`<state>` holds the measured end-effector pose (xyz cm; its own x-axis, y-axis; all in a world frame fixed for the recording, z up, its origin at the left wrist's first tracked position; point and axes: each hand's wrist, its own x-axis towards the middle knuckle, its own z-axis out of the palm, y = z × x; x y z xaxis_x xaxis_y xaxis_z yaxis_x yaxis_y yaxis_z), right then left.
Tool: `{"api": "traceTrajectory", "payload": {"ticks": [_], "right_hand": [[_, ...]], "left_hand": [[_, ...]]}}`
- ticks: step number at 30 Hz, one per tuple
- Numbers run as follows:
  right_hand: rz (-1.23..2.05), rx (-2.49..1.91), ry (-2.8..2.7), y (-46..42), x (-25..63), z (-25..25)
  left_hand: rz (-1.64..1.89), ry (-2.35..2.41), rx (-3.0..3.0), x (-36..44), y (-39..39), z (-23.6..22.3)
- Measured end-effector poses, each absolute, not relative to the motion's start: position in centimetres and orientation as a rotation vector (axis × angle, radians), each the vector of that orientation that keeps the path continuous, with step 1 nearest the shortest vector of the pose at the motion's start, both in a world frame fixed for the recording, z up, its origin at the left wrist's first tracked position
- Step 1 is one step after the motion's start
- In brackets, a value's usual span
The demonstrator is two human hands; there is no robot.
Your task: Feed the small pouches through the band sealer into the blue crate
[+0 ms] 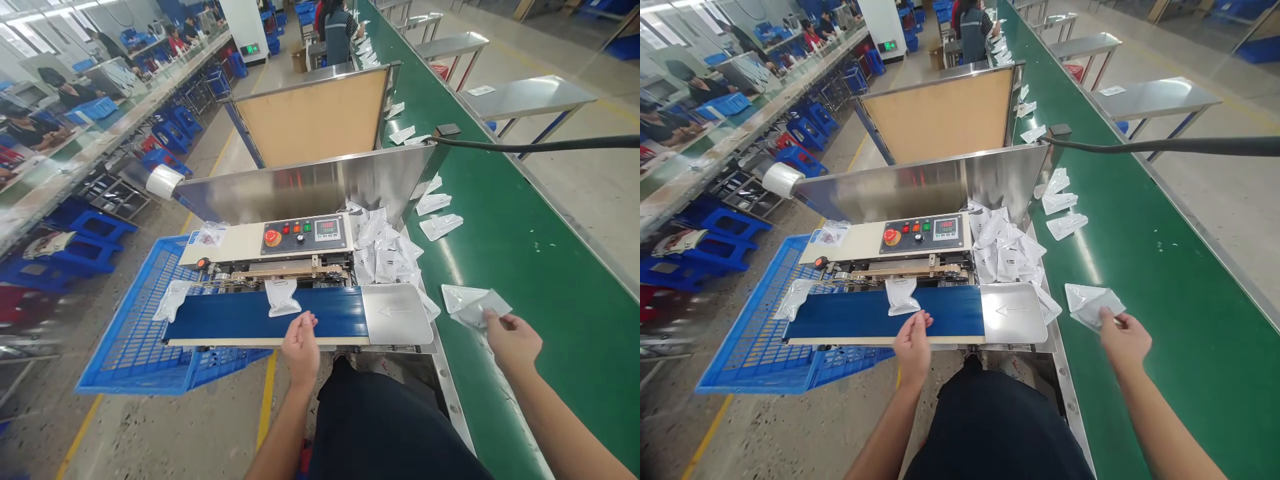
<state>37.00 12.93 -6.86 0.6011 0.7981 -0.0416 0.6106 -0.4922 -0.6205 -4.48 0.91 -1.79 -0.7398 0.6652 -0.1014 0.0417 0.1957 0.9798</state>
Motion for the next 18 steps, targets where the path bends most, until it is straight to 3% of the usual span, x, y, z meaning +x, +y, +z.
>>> {"api": "traceTrajectory", "payload": {"ticks": [4,8,13,18], "right_hand": [[0.620,-1.985,-1.145,14.3,31.2,-1.2],[1.095,-1.541,-1.447,13.5,24.1,2.4],[1.542,-1.328,-1.094,11.4,20.0,1.8],[1.563,-1.444,-1.244,11.5,19.3,0.3]], "left_hand": [[1.426,1.687,1.109,0.7,4.6,-0.3],[1.350,1.437,1.334,4.3,8.1,0.7],[1.344,1.529,1.157,4.7,8.7,0.2],[1.318,1.554,1.064,3.5,8.1,-1.3]]}}
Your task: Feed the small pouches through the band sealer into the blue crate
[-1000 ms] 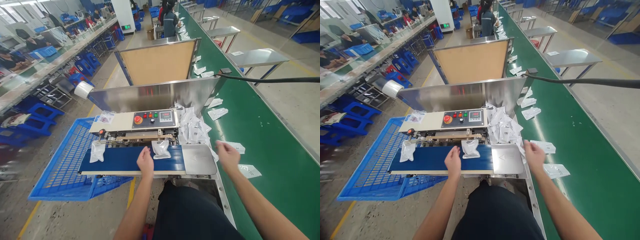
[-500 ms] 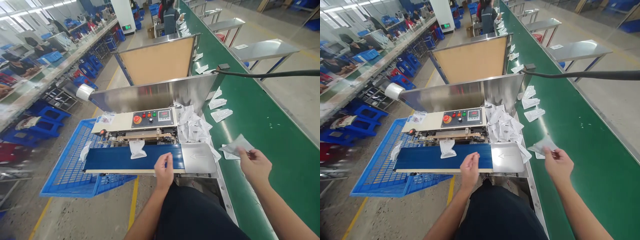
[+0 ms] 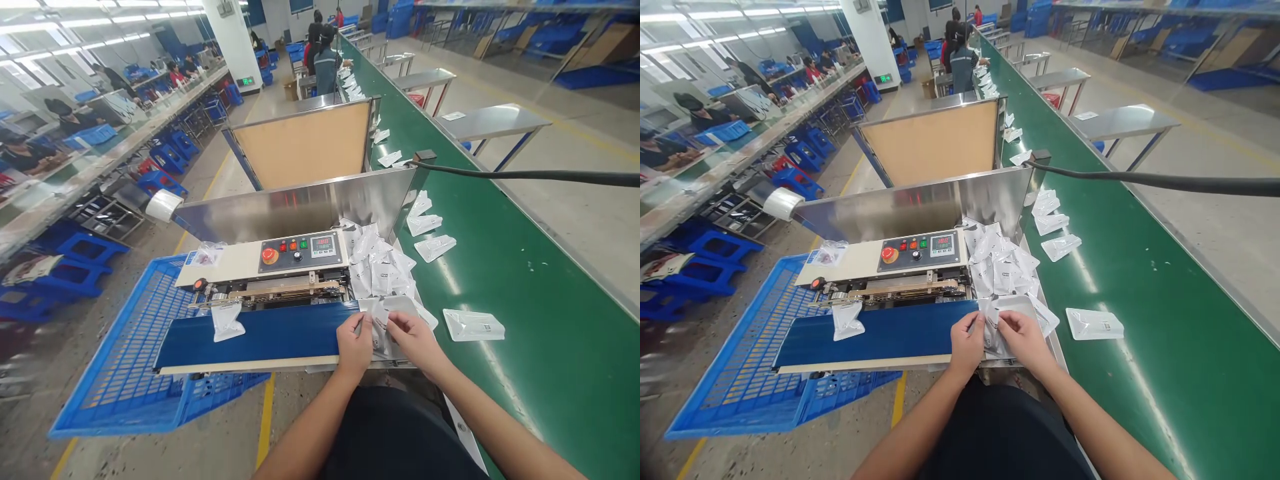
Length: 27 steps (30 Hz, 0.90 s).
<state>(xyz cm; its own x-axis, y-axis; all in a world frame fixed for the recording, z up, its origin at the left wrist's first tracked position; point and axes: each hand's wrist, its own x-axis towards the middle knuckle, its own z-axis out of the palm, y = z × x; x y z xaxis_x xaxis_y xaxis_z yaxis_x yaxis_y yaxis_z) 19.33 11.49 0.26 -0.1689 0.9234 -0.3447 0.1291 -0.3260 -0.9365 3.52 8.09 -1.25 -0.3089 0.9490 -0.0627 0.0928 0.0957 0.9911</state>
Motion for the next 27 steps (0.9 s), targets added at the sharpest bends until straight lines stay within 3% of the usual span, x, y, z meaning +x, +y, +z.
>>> {"api": "traceTrajectory", "payload": {"ticks": [4,8,18,22,27], "right_hand": [[1.485,-1.538,-1.169,13.8,18.7,-0.6],[1.616,-1.596,-0.873,16.3,17.3,-1.7],[1.653,-1.613,-1.201,16.3,12.6,-0.6],[1.329,-1.745,-1.203,15.7,18.6,-1.1],[0.513,-2.268,-0.998,14.6,30.9,-5.5]], "left_hand": [[1.280,1.572,0.730,2.7,10.0,-3.0],[1.311,1.534,0.282,1.5,11.8,-4.7],[1.458,1.636,0.236,-4.9,10.2,-5.0],[1.485,1.717,0.224,-7.5,8.9,-4.5],[1.704,2.020,0.335,-9.4,4.8,-3.2]]}}
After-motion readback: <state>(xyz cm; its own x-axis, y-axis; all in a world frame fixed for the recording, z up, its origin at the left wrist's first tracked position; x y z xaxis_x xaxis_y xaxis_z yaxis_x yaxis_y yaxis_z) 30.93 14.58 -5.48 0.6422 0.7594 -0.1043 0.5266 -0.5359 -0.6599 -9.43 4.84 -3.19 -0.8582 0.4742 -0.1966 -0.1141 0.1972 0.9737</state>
